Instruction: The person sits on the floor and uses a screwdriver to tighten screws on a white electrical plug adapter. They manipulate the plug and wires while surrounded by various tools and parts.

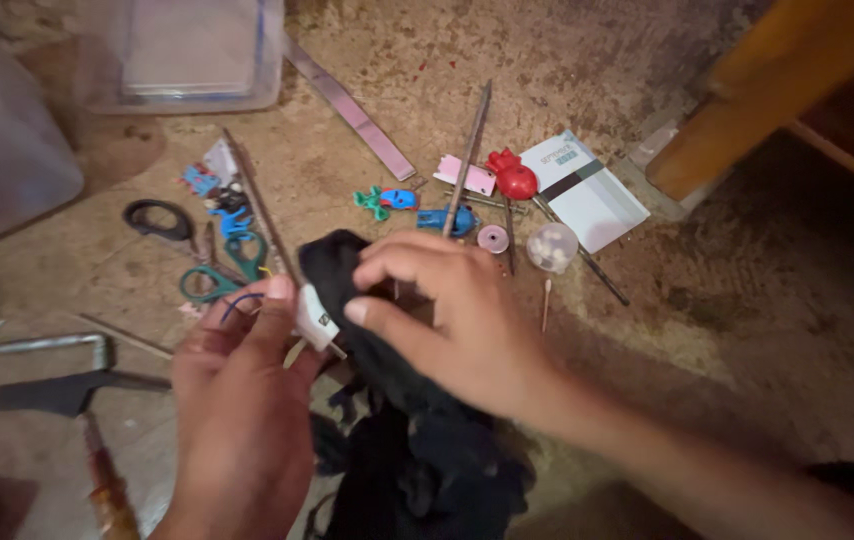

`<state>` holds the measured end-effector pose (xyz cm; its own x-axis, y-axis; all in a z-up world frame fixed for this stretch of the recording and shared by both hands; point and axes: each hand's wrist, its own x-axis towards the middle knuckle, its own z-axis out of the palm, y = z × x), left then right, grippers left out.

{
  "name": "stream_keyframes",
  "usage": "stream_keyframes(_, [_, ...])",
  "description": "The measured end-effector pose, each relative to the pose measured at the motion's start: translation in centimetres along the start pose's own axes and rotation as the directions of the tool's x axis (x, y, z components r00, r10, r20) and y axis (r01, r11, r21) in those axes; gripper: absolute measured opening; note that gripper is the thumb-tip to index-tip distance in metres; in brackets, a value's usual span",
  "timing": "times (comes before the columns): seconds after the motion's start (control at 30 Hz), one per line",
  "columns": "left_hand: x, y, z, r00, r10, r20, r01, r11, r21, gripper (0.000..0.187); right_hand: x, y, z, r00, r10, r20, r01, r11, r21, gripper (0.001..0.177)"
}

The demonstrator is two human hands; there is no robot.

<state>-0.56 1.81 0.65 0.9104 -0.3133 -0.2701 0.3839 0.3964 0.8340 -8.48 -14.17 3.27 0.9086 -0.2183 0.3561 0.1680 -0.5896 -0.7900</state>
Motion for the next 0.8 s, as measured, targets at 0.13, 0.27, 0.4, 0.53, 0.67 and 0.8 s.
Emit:
stream_keyframes(0.13, [-2.0, 3.1, -1.7, 0.995, -0.049, -0.086, 0.054, 0.997, 0.048, 0.008, -1.0, -3.2, 0.2, 0.997, -0.08, -0.017, 0.08, 0.996, -0.033, 0.022])
stream_keyframes(0.27, [-5.2, 4.6, -5.5, 0.997, -0.028, -0.078, 0.036, 0.995, 0.096, 0.01, -5.0, -8.1, 2.6, 0.995, -0.1, -0.023, 0.1, 0.995, -0.019, 0.019])
stream_keyframes(0.4, [-8.5, 2.5, -9.1, 0.994, -0.036, -0.107, 0.035, 0.999, -0.016, 0.009, -9.1, -12.6, 7.6, 0.998, -0.042, -0.053, 0.045, 0.998, 0.05, 0.016])
stream_keyframes(0.53, [-9.8, 0.1, -13.3, 0.992, -0.091, -0.093, 0.076, 0.986, -0.151, 0.011, -10.7, -13.5, 11.6, 0.994, -0.103, -0.038, 0.102, 0.995, -0.024, 0.016])
stream_keyframes(0.67, [-10.4, -1.1, -16.5, 0.983, -0.174, -0.064, 0.166, 0.98, -0.113, 0.022, -11.0, -12.7, 13.7, 1.0, 0.016, 0.006, -0.016, 1.0, -0.026, 0.031])
stream_keyframes(0.8, [-10.2, -2.3, -17.8, 0.982, -0.145, -0.122, 0.132, 0.985, -0.111, 0.024, -11.6, -12.2, 15.2, 0.991, -0.13, -0.039, 0.12, 0.974, -0.194, 0.027])
